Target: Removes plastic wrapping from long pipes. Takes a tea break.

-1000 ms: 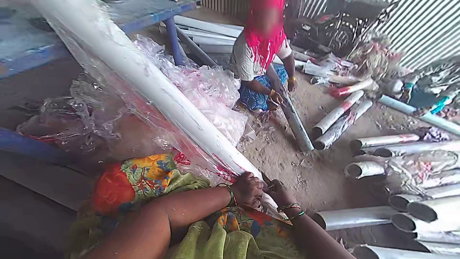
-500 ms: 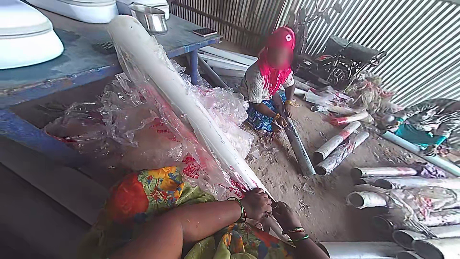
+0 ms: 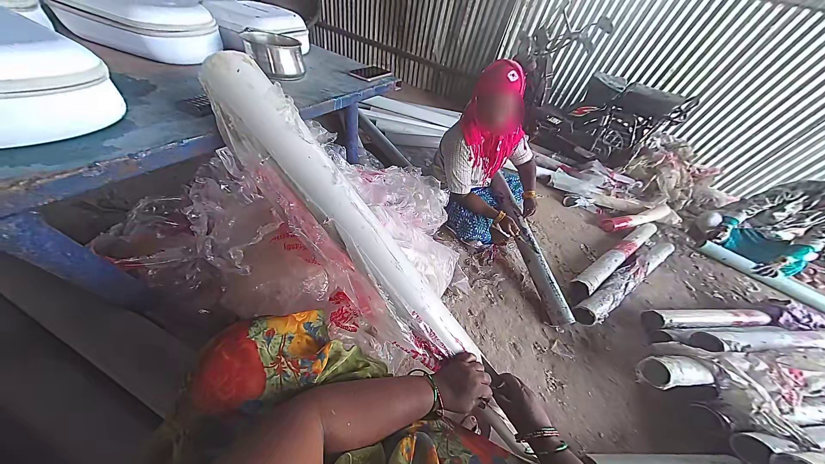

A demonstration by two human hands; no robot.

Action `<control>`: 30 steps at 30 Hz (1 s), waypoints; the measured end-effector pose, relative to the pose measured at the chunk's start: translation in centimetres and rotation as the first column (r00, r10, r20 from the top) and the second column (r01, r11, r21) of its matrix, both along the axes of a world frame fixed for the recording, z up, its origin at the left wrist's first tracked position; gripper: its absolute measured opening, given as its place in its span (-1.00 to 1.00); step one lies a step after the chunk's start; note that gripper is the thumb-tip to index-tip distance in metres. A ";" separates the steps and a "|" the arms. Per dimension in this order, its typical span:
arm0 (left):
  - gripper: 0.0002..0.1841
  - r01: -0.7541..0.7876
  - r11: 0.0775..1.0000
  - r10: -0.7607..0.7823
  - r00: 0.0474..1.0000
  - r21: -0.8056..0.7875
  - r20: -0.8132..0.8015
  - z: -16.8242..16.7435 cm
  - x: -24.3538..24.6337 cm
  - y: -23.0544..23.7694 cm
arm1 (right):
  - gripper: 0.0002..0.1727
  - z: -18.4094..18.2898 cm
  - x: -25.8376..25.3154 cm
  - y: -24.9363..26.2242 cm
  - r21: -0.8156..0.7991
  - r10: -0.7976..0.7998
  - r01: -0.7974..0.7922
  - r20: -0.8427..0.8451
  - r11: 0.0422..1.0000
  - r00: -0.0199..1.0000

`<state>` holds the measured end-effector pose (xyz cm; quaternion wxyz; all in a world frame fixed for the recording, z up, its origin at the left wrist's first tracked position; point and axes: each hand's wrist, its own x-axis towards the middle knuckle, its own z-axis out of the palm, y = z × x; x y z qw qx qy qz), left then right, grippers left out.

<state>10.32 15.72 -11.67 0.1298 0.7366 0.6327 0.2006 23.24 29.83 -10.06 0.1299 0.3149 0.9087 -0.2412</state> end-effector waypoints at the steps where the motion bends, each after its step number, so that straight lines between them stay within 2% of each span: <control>1: -0.79 -0.001 1.000 0.001 1.000 -0.006 -0.003 0.0 0.0 0.0 | -0.54 -0.1 0.1 0.1 -0.011 0.011 -0.012 -0.019 1.000 1.000; 17: -0.77 -0.012 0.999 0.011 0.999 -0.046 -0.034 0.4 0.3 -0.2 | -0.53 0.5 -0.4 -0.2 0.067 0.038 -0.046 0.111 0.997 0.993; 22: -0.76 -0.069 0.988 0.074 0.997 0.140 -0.034 -1.1 0.4 -0.9 | -0.46 0.9 -1.1 -0.4 0.006 0.118 -0.119 0.131 0.993 0.984; 23: -0.75 -0.061 0.966 0.079 0.995 0.252 -0.062 -1.9 0.7 -0.7 | -0.45 1.2 -0.8 -0.6 0.000 0.101 -0.102 0.128 0.995 0.987; 24: -0.77 -0.048 0.956 0.071 0.995 0.289 -0.070 -2.2 1.0 -0.7 | -0.47 1.5 -0.3 -0.8 -0.028 0.071 -0.068 0.107 0.997 0.992; 27: -0.77 -0.024 0.971 0.049 0.994 0.239 -0.100 -1.6 1.3 -0.4 | -0.57 3.4 0.8 -1.5 -0.106 -0.016 0.019 0.030 0.994 0.999; 30: -0.64 -0.016 0.985 0.040 0.989 0.171 -0.142 -1.8 0.8 -0.3 | -0.58 2.1 1.1 -0.3 -0.062 0.058 -0.062 -0.076 0.996 0.995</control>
